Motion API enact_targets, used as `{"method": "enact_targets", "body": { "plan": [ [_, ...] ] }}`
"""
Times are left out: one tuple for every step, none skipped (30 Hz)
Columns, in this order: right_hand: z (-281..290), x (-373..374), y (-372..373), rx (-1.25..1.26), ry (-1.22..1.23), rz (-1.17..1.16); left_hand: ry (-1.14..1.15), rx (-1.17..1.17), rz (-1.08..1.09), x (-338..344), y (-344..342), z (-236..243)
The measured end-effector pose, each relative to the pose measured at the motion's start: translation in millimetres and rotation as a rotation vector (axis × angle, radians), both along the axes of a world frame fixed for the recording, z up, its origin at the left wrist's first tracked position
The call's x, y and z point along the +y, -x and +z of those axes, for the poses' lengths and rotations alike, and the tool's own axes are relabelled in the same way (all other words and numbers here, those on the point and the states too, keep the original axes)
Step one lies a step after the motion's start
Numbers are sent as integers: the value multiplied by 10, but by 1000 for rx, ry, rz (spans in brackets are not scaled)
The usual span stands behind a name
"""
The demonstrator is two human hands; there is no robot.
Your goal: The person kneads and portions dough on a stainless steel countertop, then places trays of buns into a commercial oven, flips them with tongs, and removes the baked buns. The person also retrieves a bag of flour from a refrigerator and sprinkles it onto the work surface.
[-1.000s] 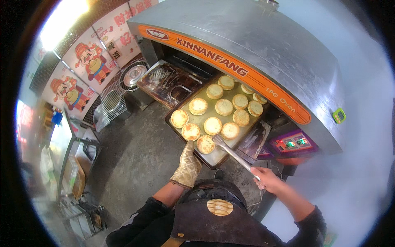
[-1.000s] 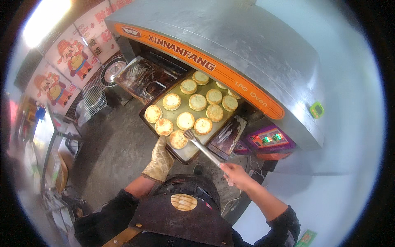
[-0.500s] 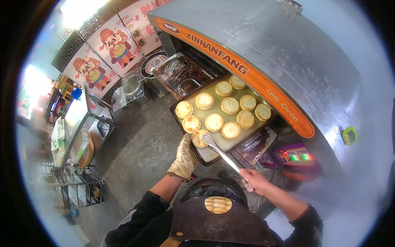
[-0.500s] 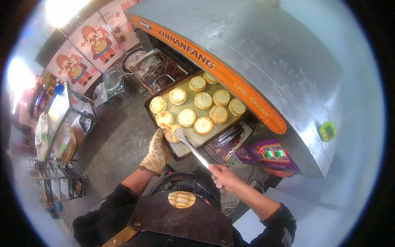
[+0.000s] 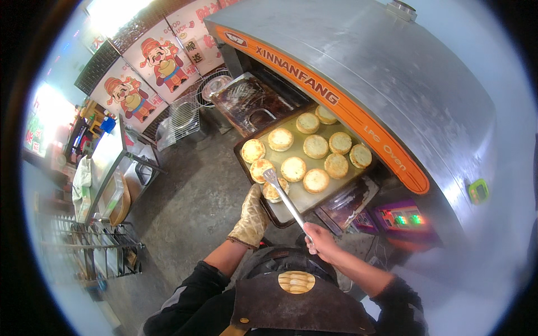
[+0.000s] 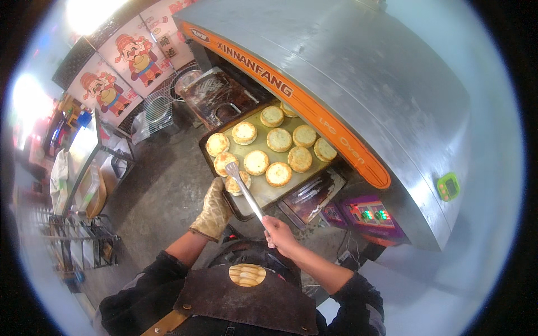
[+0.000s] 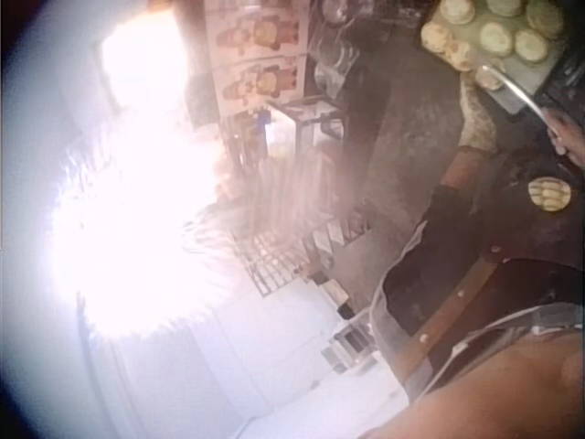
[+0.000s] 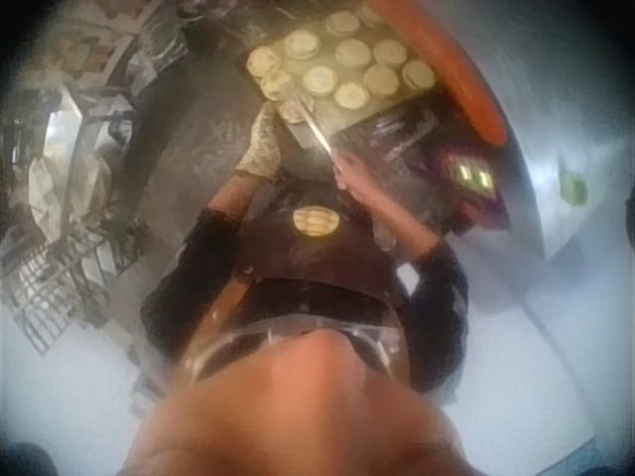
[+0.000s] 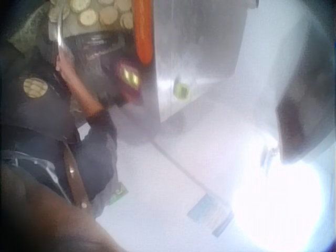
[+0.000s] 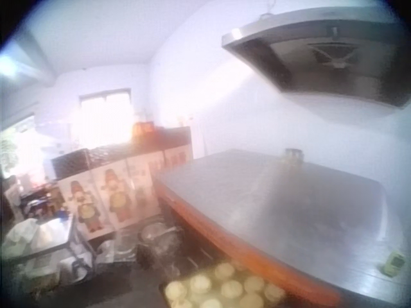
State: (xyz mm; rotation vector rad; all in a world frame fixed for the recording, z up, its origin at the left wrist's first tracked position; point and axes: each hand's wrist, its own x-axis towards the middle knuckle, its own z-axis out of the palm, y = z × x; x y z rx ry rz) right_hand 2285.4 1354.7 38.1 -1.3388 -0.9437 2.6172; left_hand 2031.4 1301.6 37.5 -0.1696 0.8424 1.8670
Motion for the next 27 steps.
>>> {"method": "enact_targets", "body": {
  "plan": [
    [-24,14,74,-1,-7,-5,-35,-22,-4,6,13,-24],
    [-54,23,142,1,-7,-21,-7,-14,3,10,30,-48],
    [-95,30,211,-3,-46,-13,-13,-12,2,12,44,-71],
    [-147,33,281,-4,-79,-12,25,-30,22,7,58,-92],
    [-199,37,345,24,-95,-4,-24,4,0,-2,72,-106],
    [-257,43,410,-30,-193,20,-27,17,-2,-14,83,-117],
    [-305,38,452,-57,-271,49,-1,16,3,-41,92,-118],
    [-341,27,481,-87,-360,49,-16,-5,-1,-49,111,-116],
    [-367,11,500,-95,-737,47,-31,-12,-11,-77,126,-108],
    [-365,-10,466,-107,-1127,19,-10,-34,-13,-99,136,-99],
    [-362,-34,463,-60,-1563,-66,-42,-39,-18,-123,158,-88],
    [-308,-81,328,-320,-1360,136,-51,-52,-9,-142,171,-78],
    [-261,-116,257,-379,-1511,187,-51,-63,-17,-161,195,-70],
    [-199,-138,160,-443,-1661,240,-61,-71,-12,-174,213,-65],
    [-138,-161,81,-523,-1809,295,-61,-83,-4,-180,238,-62],
    [-86,-207,23,-640,-1874,403,-90,-115,-16,-190,270,-61],
    [-44,-250,-13,-677,-1939,429,-94,-124,-37,-194,301,-61],
    [-6,-292,-37,-718,-1983,455,-97,-124,-49,-200,335,-61],
    [27,-337,-46,-760,-2026,482,-69,-121,-53,-194,369,-61],
    [51,-413,-42,-774,-2088,444,-74,-136,-71,-208,403,-59],
    [77,-499,-38,-817,-2066,453,-93,-135,-108,-215,440,-55],
    [109,-606,-43,-860,-2043,460,-77,-141,-130,-219,468,-51],
    [150,-719,-57,-929,-1977,493,-61,-148,-151,-225,494,-48],
    [201,-843,-81,-942,-1973,471,-63,-156,-171,-227,521,-46],
    [264,-999,-115,-979,-1923,473,-61,-163,-190,-229,543,-46],
    [335,-1145,-139,-1043,-1826,508,-60,-169,-207,-230,566,-47],
    [416,-1290,-161,-1004,-1851,433,-77,-162,-219,-226,587,-53]
  ]
}}
